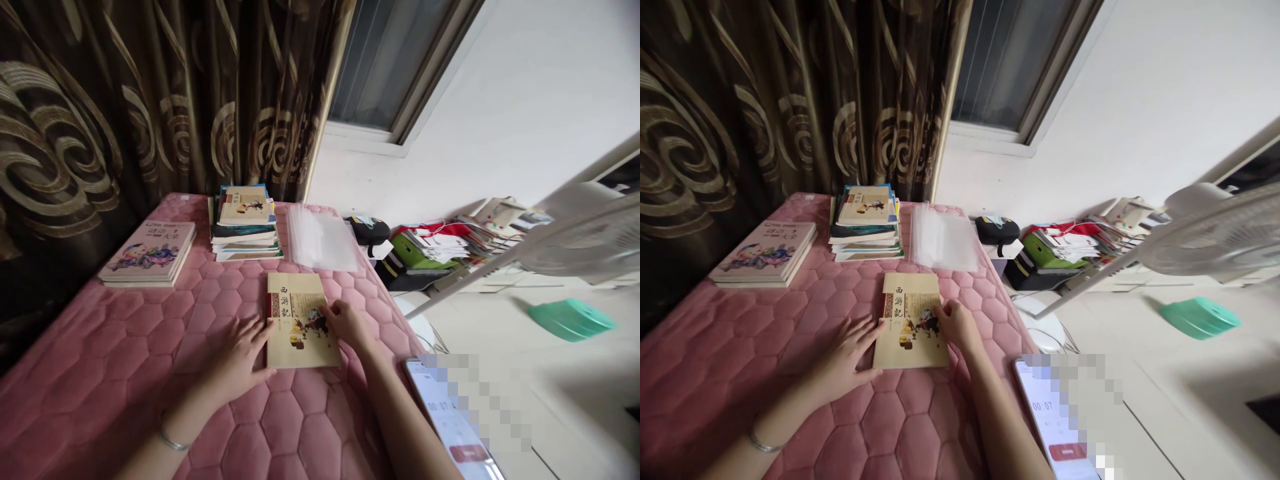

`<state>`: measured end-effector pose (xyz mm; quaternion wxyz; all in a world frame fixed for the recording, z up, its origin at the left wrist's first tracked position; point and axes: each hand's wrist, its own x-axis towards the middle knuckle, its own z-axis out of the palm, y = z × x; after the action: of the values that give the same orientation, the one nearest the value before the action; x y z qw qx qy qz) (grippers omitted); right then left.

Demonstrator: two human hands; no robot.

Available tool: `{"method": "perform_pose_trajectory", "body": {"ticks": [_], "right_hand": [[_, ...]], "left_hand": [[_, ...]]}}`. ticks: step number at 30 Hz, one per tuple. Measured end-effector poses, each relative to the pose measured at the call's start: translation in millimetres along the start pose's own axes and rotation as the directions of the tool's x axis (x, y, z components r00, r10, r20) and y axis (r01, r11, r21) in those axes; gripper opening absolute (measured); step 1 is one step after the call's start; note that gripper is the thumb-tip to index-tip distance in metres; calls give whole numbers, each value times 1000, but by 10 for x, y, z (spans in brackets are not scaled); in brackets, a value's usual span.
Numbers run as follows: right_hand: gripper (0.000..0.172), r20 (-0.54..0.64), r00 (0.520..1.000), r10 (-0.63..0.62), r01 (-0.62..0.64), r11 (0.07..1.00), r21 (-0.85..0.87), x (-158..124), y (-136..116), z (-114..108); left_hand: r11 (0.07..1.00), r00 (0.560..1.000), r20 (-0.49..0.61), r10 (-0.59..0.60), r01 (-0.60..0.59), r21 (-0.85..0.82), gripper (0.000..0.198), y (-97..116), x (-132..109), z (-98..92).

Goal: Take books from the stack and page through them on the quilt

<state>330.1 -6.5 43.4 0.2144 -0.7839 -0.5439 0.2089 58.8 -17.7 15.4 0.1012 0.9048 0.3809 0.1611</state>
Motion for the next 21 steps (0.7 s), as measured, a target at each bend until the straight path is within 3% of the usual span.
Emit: {"method": "perform_pose_trajectory", "body": {"ticks": [3, 5, 10, 13, 21], "right_hand": [[18, 4, 999, 35, -35, 976, 213, 21, 1, 39], [27, 40, 997, 59, -69, 926, 372, 26, -25, 66], [35, 76, 995, -68, 17, 845, 535, 62, -40, 122], [35, 64, 994, -94, 42, 826, 563, 106, 10, 152], [35, 32, 996, -85, 61, 883, 466, 154, 102, 216]], "left_hand": [[1000, 1000, 20, -4, 4, 6, 77, 15, -4, -8], [1000, 999, 39, -10, 9, 12, 78, 36, -9, -24], [999, 999, 37, -29, 28, 37, 79, 101, -19, -75], [998, 999, 20, -39, 38, 41, 78, 120, -25, -85], [998, 998, 1, -63, 63, 0, 76, 138, -31, -117]]}}
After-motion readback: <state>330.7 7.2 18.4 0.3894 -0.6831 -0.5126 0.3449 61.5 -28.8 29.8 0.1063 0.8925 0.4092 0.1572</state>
